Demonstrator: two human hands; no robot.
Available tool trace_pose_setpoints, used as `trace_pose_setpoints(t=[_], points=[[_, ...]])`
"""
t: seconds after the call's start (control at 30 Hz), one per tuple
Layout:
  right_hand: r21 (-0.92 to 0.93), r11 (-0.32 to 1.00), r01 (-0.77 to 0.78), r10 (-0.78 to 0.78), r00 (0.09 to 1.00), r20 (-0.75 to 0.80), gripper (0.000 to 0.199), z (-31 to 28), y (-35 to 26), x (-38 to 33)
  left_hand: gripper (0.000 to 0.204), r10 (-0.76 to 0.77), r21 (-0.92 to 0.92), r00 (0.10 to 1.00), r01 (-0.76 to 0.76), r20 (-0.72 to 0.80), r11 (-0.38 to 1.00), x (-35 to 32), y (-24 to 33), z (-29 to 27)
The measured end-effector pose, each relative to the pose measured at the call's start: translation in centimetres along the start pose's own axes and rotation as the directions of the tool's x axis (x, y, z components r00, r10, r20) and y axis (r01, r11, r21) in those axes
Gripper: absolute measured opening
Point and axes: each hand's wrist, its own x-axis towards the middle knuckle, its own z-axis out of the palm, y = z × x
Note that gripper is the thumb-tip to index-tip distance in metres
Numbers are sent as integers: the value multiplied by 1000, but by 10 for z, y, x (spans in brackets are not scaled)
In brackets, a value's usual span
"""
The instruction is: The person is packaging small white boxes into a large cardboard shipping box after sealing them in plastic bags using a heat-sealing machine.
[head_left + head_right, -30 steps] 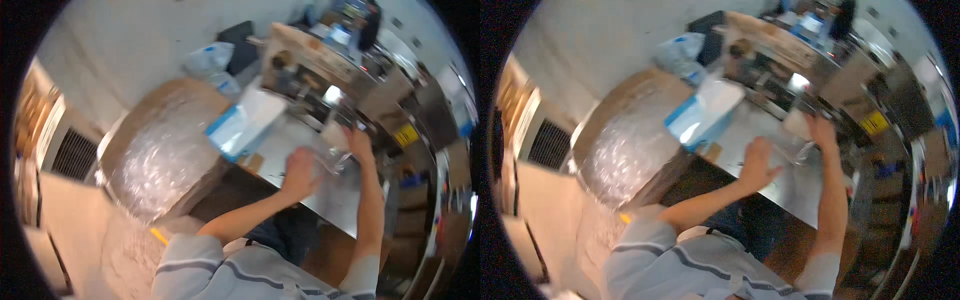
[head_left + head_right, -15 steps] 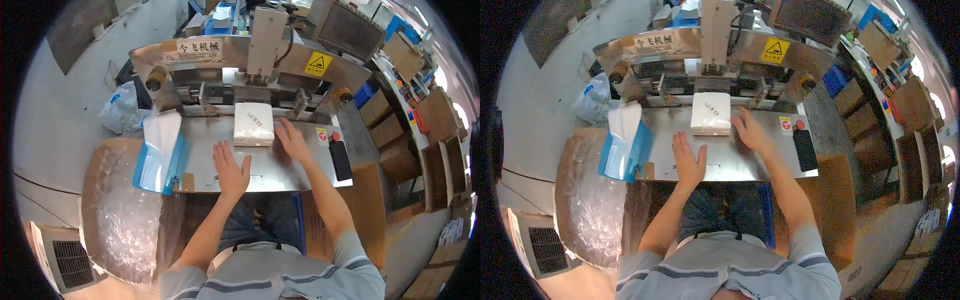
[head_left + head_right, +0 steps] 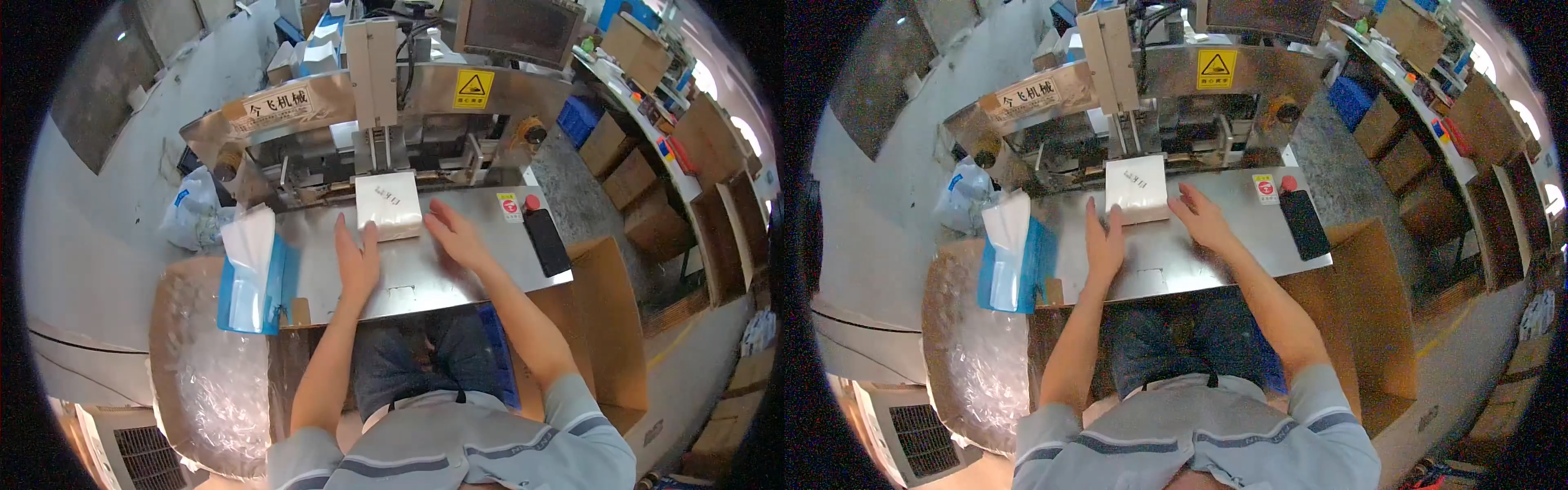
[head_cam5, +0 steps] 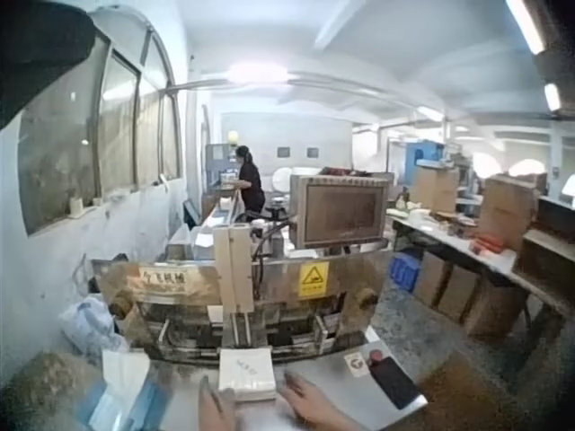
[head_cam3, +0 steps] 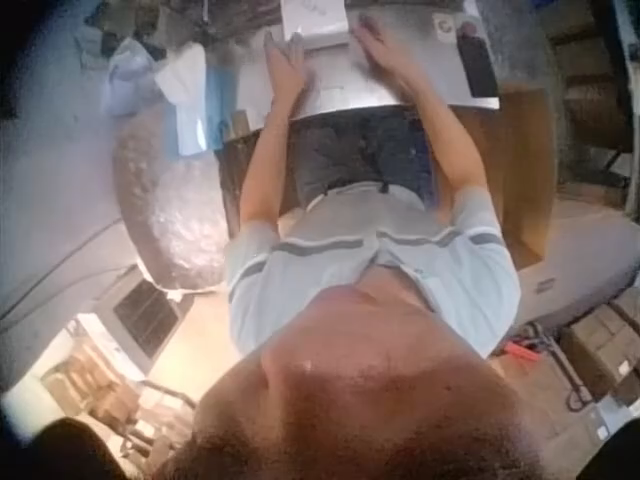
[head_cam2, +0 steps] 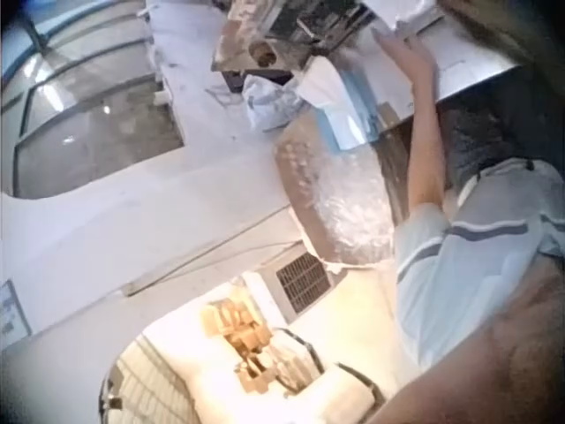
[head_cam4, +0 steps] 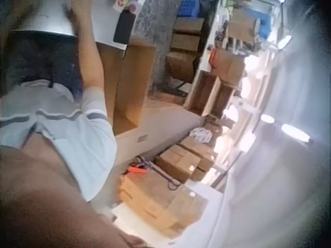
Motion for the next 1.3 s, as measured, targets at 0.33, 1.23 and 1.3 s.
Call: trace_pose_setpoints(t=[0.33,1.23,1.3], points=[[455,854,-250,220,968,119,69,14,-29,-4,51,-207,-331,977,210,43,920,26,-1,14],[264,956,-129,257,805,-535,80,-207,-7,-228,60,-235,608,754,-261,614,750,138,-24,64],[149,965,-216,261,736,-625,71,-248,-1,-270,55,-130,558,797,-286,590,779,141,-36,62]])
